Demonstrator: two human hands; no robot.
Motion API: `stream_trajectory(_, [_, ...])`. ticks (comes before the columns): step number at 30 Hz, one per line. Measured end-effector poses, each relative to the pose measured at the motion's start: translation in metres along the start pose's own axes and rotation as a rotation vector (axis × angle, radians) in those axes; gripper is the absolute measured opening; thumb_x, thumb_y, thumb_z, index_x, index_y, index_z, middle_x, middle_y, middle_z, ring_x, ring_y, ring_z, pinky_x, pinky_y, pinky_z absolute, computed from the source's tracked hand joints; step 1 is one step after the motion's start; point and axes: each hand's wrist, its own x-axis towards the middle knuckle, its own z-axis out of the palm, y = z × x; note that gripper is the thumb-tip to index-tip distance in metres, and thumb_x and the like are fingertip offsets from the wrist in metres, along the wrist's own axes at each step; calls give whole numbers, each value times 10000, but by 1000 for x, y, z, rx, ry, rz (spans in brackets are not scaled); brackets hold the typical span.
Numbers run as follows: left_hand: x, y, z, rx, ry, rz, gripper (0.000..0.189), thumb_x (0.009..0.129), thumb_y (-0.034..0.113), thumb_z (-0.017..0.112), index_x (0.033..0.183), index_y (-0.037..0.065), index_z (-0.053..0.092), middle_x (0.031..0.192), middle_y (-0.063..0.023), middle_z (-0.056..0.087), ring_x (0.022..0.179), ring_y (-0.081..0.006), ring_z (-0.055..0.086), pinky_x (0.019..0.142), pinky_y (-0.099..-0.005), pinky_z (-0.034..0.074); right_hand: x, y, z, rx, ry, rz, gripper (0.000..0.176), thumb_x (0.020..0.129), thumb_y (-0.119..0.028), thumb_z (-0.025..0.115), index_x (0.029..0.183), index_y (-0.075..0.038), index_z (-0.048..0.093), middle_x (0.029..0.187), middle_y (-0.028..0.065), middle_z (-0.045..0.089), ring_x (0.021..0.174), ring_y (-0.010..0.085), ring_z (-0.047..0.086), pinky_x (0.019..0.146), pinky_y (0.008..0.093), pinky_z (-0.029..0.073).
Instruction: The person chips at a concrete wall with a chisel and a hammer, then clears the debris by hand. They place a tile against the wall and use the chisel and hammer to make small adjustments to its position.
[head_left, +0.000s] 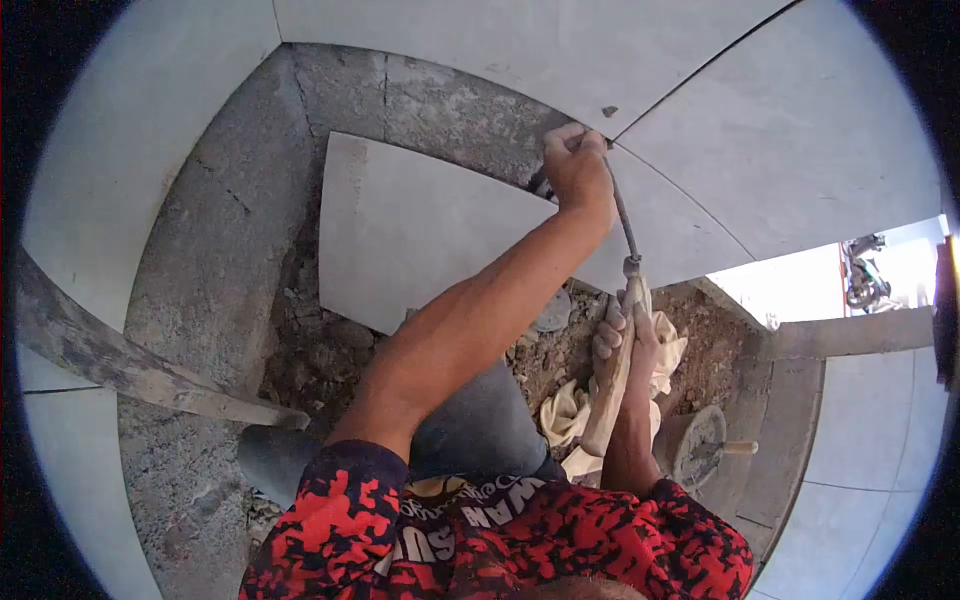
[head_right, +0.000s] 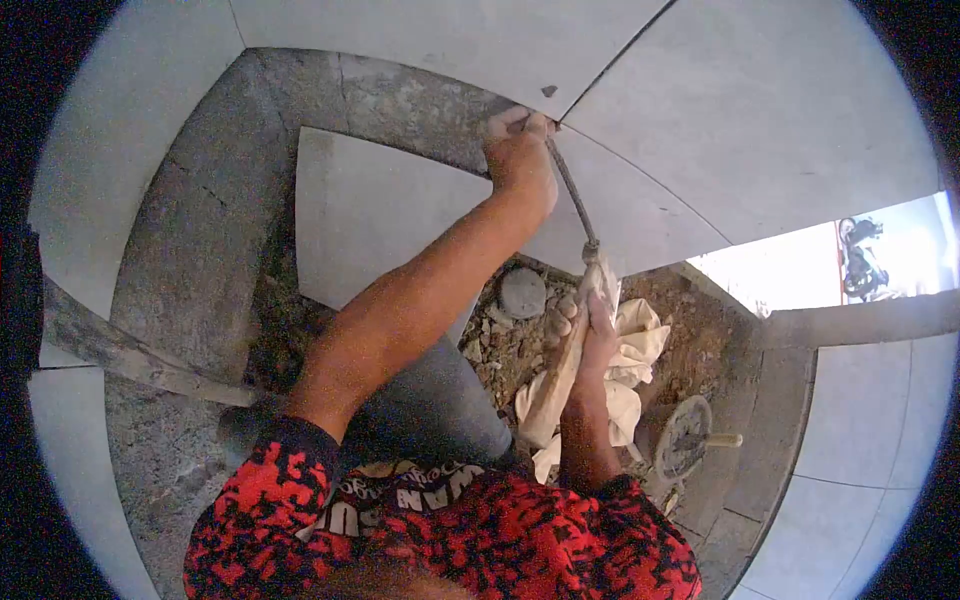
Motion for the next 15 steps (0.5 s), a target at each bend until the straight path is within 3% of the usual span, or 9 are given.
stream_trajectory(2, [3,-1,1,-1,1,19,170,756,-19,483,916,5,430,822,-78,495,739,-149,487,686,-265,402,14,2,-23,32,175,-82,175,890,-219,383,930,-52,416,639,-1,414,474,89,402,390,212,386])
stream_trajectory(3, [4,-4,0,5,6,22,168,773,-35,490,919,11,420,811,-83,516,735,-163,507,698,-269,414,20,5,-18,344,145,-67,139,874,-246,417,886,-107,426,637,22,441,483,128,412,412,236,368])
stream_trajectory(4, [3,-8,-2,4,14,15,168,773,-35,490,919,11,420,811,-83,516,735,-163,507,698,-269,414,12,4,-17,339,153,-64,139,874,-246,417,886,-107,426,637,22,441,483,128,412,412,236,368])
stream_trajectory(6, [8,-11,-1,-14,24,25,177,773,-41,488,929,9,420,806,-82,514,727,-161,504,687,-268,417,-3,5,-5,50,-49,51,137,872,-242,420,878,-105,430,642,30,447,523,132,427,444,240,387])
stream_trajectory(8, [4,-10,-2,-11,23,0,182,772,-45,489,931,7,419,803,-80,512,724,-159,502,684,-271,419,-1,4,-22,19,-49,83,143,872,-237,411,890,-96,430,646,37,450,540,138,431,447,255,388])
stream_trajectory(10, [6,-4,2,-21,13,-6,186,770,-49,491,933,6,418,799,-79,509,721,-158,499,681,-274,421,9,4,-23,315,163,-15,154,869,-241,415,890,-90,432,641,34,448,511,138,427,430,266,379])
stream_trajectory(12, [9,-11,0,24,37,24,203,764,-59,491,941,6,414,813,-78,502,717,-156,496,680,-274,420,20,7,-31,265,234,-123,175,863,-252,426,881,-78,437,617,28,436,505,137,423,430,260,372])
stream_trajectory(14, [8,-16,-3,37,46,35,210,764,-59,490,949,6,413,825,-80,500,717,-157,496,680,-273,420,4,4,-15,-44,-38,-5,181,860,-249,427,881,-69,438,641,27,434,559,137,433,485,255,384])
stream_trajectory(15, [10,-15,-2,42,36,64,217,764,-59,490,956,6,412,836,-81,497,717,-157,496,679,-272,419,0,4,-4,16,-65,-13,142,883,-195,375,920,-63,412,685,5,442,517,92,419,430,213,380])
